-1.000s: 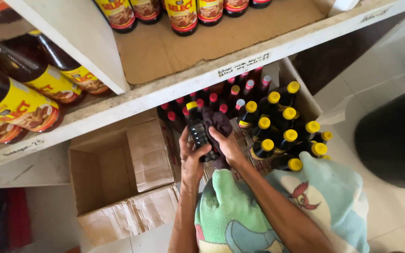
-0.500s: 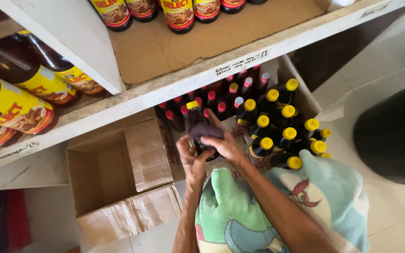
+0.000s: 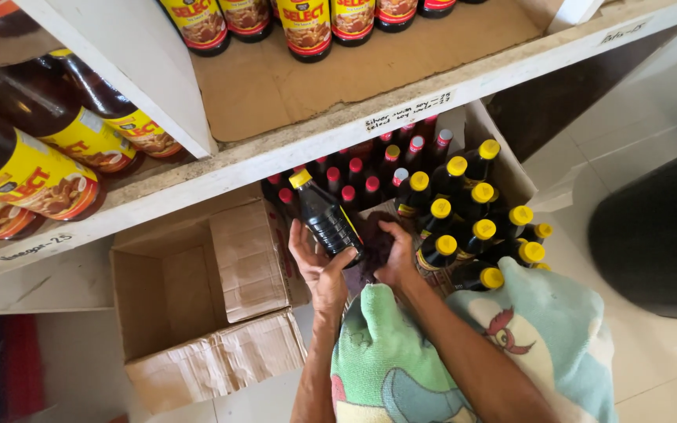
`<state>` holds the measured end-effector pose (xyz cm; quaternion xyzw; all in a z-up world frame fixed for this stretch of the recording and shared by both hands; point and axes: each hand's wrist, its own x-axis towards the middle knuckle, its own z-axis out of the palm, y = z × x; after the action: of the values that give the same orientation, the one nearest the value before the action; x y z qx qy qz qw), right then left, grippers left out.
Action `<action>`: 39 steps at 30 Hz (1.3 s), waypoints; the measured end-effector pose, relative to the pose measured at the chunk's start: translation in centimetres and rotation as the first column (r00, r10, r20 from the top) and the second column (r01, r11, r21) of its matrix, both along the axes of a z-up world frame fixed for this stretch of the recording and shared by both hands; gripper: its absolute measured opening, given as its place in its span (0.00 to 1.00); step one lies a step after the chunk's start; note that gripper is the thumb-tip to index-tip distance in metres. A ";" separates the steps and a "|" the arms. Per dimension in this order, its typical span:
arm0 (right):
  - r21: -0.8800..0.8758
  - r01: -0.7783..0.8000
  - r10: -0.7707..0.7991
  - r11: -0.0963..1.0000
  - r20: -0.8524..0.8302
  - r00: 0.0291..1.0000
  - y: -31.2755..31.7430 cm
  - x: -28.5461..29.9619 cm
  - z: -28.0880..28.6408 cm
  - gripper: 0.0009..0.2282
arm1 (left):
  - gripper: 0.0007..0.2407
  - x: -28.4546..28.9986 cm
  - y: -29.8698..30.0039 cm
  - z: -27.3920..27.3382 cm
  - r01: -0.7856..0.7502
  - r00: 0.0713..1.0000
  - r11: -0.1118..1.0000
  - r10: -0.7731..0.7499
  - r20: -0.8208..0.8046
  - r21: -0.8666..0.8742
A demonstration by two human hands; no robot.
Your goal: Stocking and organizing soy sauce bottles on a grocery store shelf.
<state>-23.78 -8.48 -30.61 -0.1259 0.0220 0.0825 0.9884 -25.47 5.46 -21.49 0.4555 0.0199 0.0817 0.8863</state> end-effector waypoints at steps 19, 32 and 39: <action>-0.463 -0.378 0.089 0.802 -0.533 0.841 -2.8 2.3 -4.4 0.24 | 0.47 1.1 0.6 -2.2 -0.088 0.996 0.993 0.089 -0.015 0.082; -0.962 -0.167 0.418 0.217 -0.063 0.906 -1.5 -0.4 13.6 0.33 | 0.27 0.7 1.4 -6.0 0.400 0.895 0.701 -0.438 0.087 -0.590; -0.935 -0.154 0.476 0.318 0.017 0.879 -1.5 -1.7 14.7 0.47 | 0.27 0.0 2.0 -2.4 0.359 0.932 0.849 -0.352 0.091 -0.387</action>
<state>-25.49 -9.97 -15.86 -0.6601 -0.1066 0.2305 0.7070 -25.45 7.46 -23.94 0.2610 -0.0556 -0.0856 0.9599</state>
